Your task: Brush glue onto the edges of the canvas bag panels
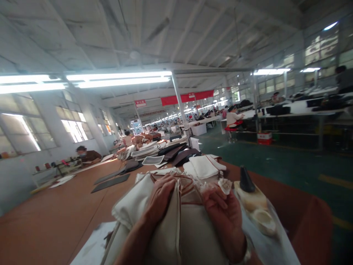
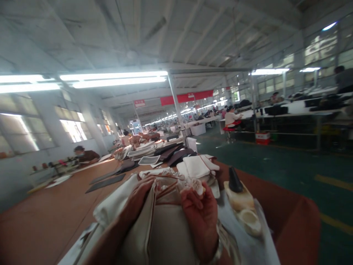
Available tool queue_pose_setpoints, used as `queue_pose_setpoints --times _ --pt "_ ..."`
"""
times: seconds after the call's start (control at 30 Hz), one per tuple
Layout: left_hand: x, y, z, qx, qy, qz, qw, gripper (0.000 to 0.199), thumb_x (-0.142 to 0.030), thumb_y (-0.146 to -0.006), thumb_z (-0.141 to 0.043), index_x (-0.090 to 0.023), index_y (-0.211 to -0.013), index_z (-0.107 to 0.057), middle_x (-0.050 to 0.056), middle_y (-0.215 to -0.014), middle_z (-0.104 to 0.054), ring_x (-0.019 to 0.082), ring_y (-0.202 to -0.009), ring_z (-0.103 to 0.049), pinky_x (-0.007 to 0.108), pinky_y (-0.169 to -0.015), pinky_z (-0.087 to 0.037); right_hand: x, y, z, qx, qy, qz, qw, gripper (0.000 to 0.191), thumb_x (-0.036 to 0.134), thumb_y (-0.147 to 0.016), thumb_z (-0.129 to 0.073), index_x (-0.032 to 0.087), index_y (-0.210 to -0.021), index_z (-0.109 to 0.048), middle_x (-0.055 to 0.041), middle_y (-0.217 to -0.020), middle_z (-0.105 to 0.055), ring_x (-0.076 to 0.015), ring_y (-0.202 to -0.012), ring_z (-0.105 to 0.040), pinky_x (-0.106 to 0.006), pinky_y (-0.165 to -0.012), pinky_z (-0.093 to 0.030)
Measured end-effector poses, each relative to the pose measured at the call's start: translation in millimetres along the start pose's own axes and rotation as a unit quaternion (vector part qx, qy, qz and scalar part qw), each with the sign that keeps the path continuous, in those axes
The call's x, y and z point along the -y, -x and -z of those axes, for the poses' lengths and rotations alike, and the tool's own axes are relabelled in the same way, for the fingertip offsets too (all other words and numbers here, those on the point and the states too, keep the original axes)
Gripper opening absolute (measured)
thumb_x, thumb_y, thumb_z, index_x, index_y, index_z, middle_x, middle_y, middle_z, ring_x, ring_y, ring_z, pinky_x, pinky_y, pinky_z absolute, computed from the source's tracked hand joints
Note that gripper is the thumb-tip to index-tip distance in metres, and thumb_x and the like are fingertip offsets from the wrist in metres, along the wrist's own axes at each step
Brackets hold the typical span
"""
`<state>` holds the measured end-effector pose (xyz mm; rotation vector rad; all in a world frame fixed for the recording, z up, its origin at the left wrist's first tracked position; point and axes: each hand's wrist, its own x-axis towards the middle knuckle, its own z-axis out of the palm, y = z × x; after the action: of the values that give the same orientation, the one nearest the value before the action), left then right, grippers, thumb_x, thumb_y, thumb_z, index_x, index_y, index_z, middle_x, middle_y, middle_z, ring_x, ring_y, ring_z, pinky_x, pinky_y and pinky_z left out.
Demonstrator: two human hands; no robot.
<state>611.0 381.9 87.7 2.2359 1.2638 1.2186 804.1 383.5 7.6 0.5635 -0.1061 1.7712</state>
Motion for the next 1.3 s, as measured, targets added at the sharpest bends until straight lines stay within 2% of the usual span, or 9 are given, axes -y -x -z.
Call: queue_pose_setpoints --times 0.17,0.27,0.4,0.53,0.7,0.73,0.87,1.07,1.3 --pt "-6 2 11.2 0.082 0.082 0.051 0.992 0.014 -0.031 -0.08 -0.054 -0.019 -0.078 -0.061 0.004 -0.087 -0.065 0.019 -0.084 -0.059 0.029 -0.076 -0.047 9 -4 -28 -0.025 0.126 0.028 0.991 0.025 0.009 -0.08 -0.073 0.015 -0.07 -0.051 0.0114 -0.055 -0.043 -0.0014 -0.037 -0.032 -0.03 -0.077 -0.06" --pt "-11 5 6.1 0.074 0.016 0.064 0.995 0.016 -0.032 -0.081 -0.059 -0.018 -0.076 -0.063 0.003 -0.083 -0.064 0.018 -0.081 -0.058 0.029 -0.074 -0.045 21 -4 -54 -0.044 0.315 0.121 0.94 0.023 0.02 -0.079 -0.075 0.016 -0.071 -0.055 0.0085 -0.054 -0.044 -0.0033 -0.038 -0.031 -0.021 -0.054 -0.052" --pt "-13 8 -1.4 0.045 -0.052 0.018 0.998 0.013 -0.022 -0.081 -0.056 -0.018 -0.072 -0.065 0.002 -0.083 -0.062 0.017 -0.081 -0.057 0.028 -0.073 -0.043 29 2 -83 -0.012 0.571 0.306 0.762 0.017 0.023 -0.076 -0.08 0.016 -0.079 -0.065 0.0004 -0.073 -0.061 -0.007 -0.055 -0.05 -0.016 -0.048 -0.042" --pt "-12 8 -2.2 0.043 -0.059 0.013 0.997 0.014 -0.018 -0.08 -0.056 -0.018 -0.076 -0.069 0.002 -0.085 -0.064 0.016 -0.081 -0.058 0.029 -0.075 -0.043 20 -2 -88 0.057 0.671 0.279 0.685 0.014 0.026 -0.086 -0.073 0.016 -0.079 -0.066 -0.0008 -0.069 -0.057 -0.0087 -0.053 -0.044 -0.021 -0.047 -0.035" --pt "-12 9 -2.3 0.042 -0.055 0.008 0.998 0.016 -0.016 -0.082 -0.056 -0.018 -0.078 -0.072 0.002 -0.085 -0.065 0.016 -0.082 -0.059 0.028 -0.076 -0.043 12 -11 -94 0.206 0.854 0.332 0.343 0.015 0.019 -0.096 -0.055 0.016 -0.082 -0.061 -0.0011 -0.075 -0.059 -0.0119 -0.065 -0.053 -0.024 -0.059 -0.04" --pt "-12 9 -3.0 0.04 -0.055 0.007 0.998 0.016 -0.015 -0.082 -0.056 -0.018 -0.078 -0.072 0.002 -0.086 -0.065 0.016 -0.082 -0.059 0.028 -0.076 -0.043 12 -9 -98 0.213 0.856 0.353 0.311 0.014 0.017 -0.096 -0.054 0.017 -0.084 -0.061 -0.0008 -0.076 -0.059 -0.0117 -0.067 -0.054 -0.024 -0.061 -0.04" --pt "-11 11 -6.7 0.018 -0.079 -0.013 0.997 0.014 -0.012 -0.079 -0.058 -0.018 -0.072 -0.069 0.001 -0.082 -0.062 0.016 -0.08 -0.057 0.029 -0.077 -0.042 4 1 -111 0.251 0.846 0.338 0.327 0.015 0.012 -0.097 -0.05 0.018 -0.086 -0.056 0.0011 -0.075 -0.055 -0.0098 -0.065 -0.052 -0.023 -0.063 -0.041" --pt "-10 18 -6.5 -0.049 -0.11 -0.111 0.986 0.016 -0.011 -0.081 -0.062 -0.019 -0.068 -0.065 0.0 -0.074 -0.059 0.014 -0.076 -0.056 0.028 -0.073 -0.043 7 -6 -113 0.274 0.862 0.352 0.241 0.013 0.014 -0.095 -0.052 0.017 -0.083 -0.057 -0.0003 -0.074 -0.058 -0.0118 -0.066 -0.055 -0.026 -0.064 -0.041" --pt "-11 42 -9.7 -0.229 -0.277 -0.381 0.851 0.011 -0.009 -0.087 -0.069 -0.018 -0.093 -0.072 0.003 -0.08 -0.066 0.018 -0.089 -0.058 0.038 -0.095 -0.044 32 0 -129 0.13 0.78 0.349 0.503 0.021 0.028 -0.098 -0.06 0.02 -0.08 -0.064 0.0002 -0.07 -0.056 -0.0105 -0.058 -0.05 -0.021 -0.052 -0.039"
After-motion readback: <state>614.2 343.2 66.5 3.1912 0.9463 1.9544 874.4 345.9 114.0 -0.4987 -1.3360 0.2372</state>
